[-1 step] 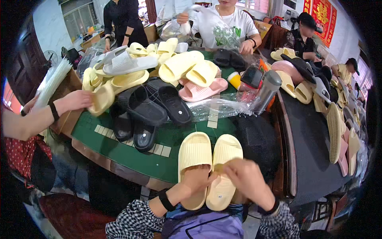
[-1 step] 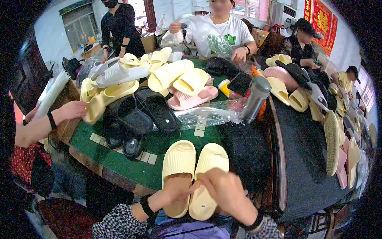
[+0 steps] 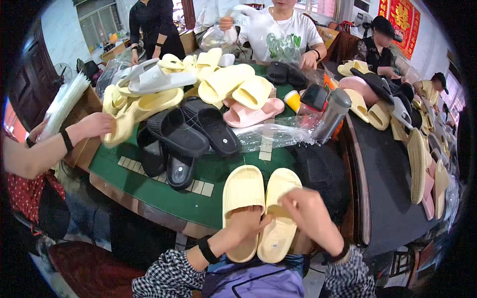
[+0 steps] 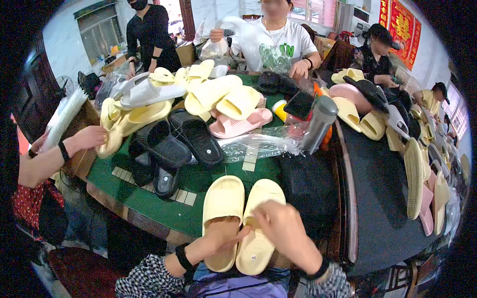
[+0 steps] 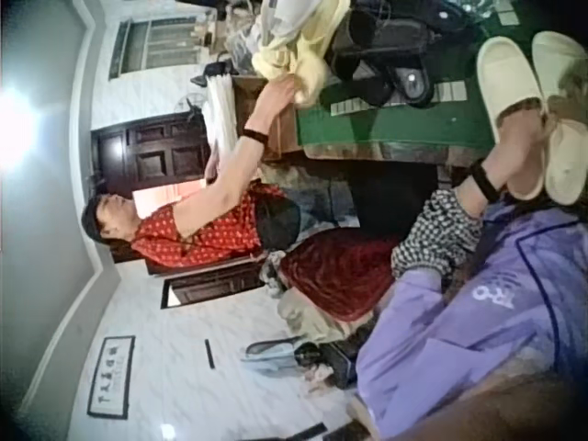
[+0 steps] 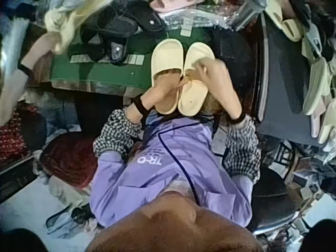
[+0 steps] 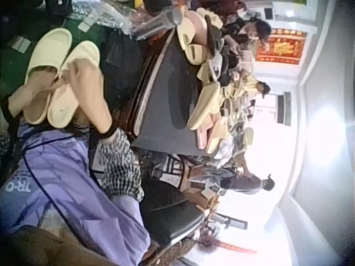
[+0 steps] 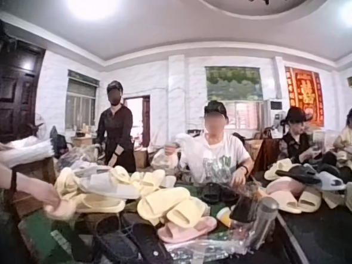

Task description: Inspecting and sorting pairs of sandals at a shoe manufacturing facility.

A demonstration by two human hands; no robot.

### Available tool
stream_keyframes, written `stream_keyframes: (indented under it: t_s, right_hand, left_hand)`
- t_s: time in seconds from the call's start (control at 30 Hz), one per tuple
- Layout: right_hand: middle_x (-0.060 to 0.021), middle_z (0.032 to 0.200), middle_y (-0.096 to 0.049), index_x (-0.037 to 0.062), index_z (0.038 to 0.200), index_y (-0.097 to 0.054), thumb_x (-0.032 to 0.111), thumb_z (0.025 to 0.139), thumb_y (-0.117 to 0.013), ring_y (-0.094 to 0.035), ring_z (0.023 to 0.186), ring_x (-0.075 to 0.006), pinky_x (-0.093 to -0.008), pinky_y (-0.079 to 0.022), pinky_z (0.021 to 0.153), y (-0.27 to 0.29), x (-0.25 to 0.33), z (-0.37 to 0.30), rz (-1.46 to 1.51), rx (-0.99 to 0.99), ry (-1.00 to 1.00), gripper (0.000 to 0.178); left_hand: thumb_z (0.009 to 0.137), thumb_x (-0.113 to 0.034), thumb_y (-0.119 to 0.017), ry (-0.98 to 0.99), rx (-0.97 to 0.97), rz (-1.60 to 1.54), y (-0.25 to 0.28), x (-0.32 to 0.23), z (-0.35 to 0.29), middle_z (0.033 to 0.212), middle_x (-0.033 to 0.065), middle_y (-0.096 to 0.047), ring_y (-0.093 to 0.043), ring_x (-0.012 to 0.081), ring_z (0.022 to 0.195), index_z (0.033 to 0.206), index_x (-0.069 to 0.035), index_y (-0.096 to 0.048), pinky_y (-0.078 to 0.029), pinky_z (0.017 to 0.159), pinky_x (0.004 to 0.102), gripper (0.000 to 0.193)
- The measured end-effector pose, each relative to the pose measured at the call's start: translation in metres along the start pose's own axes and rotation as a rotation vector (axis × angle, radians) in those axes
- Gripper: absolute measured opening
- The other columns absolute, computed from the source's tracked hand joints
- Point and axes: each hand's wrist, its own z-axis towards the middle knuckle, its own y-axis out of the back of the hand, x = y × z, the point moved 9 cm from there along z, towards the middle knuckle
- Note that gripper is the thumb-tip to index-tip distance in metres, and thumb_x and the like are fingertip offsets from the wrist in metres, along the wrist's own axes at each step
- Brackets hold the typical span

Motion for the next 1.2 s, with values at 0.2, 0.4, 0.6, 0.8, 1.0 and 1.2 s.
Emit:
stream_keyframes:
  t_s: [0.2,0.4,0.6,0.8,1.0,1.2]
  right_hand:
    - [-0.0167,0.085,-0.069,-0.0059,0.108,-0.06,0.01,0.084,-0.066,-0.069,0.079,-0.0258,-0.0344,-0.053,0.069,-0.037,-0.096,0.082,0.31,-0.027,-0.254,0.029]
    - [-0.0094,0.08,-0.067,-0.005,0.103,-0.065,0.008,0.087,-0.06,-0.065,0.068,-0.0135,-0.0258,-0.053,0.058,-0.087,-0.085,0.107,0.414,0.158,-0.238,0.021]
    - [-0.0144,0.078,-0.067,-0.0012,0.101,-0.07,0.022,0.088,-0.062,-0.065,0.071,-0.0215,-0.0331,-0.052,0.066,-0.093,-0.078,0.118,0.191,0.102,-0.212,0.028]
    - [-0.0155,0.091,-0.065,0.008,0.092,-0.074,0.027,0.082,-0.07,-0.064,0.088,-0.0305,-0.0388,-0.051,0.079,-0.095,-0.065,0.117,0.027,0.038,-0.079,0.022]
    - [-0.0151,0.086,-0.068,-0.0008,0.091,-0.07,0.017,0.083,-0.07,-0.066,0.076,-0.0231,-0.0317,-0.051,0.071,-0.061,-0.081,0.106,0.286,-0.149,-0.036,0.019]
    - [-0.0022,0.083,-0.067,-0.0014,0.096,-0.069,0.018,0.093,-0.062,-0.055,0.074,-0.0071,-0.0238,-0.046,0.067,-0.029,-0.087,0.09,0.566,-0.096,-0.159,0.021]
  left_hand:
    - [0.093,-0.046,-0.047,0.074,0.188,-0.025,-0.005,-0.011,0.002,0.092,0.0273,-0.065,-0.065,0.0386,0.083,0.101,0.007,-0.061,-0.053,0.072,0.0492,0.054]
    - [0.093,-0.043,-0.049,0.113,0.108,-0.061,-0.004,0.002,-0.005,0.096,0.0248,-0.065,-0.065,0.039,0.089,0.103,0.003,-0.06,-0.053,0.078,0.0486,0.049]
    - [0.093,-0.042,-0.05,-0.039,0.185,0.018,-0.011,-0.005,-0.002,0.093,0.0232,-0.065,-0.065,0.0366,0.086,0.1,0.001,-0.061,-0.055,0.073,0.0451,0.045]
    - [0.093,-0.044,-0.05,0.082,0.147,-0.077,-0.003,-0.002,-0.004,0.093,0.0232,-0.063,-0.063,0.0382,0.088,0.101,0.002,-0.061,-0.052,0.076,0.0469,0.048]
    - [0.089,-0.044,-0.06,-0.144,-0.113,0.103,0.024,-0.025,-0.032,0.107,0.0279,-0.056,-0.061,0.0389,0.092,0.117,0.009,-0.048,-0.051,0.08,0.0477,0.061]
    - [0.085,-0.02,-0.066,-0.135,-0.063,-0.093,0.08,-0.038,-0.053,0.106,0.014,-0.065,-0.065,0.0315,0.09,0.121,-0.003,-0.059,-0.054,0.077,0.039,0.04]
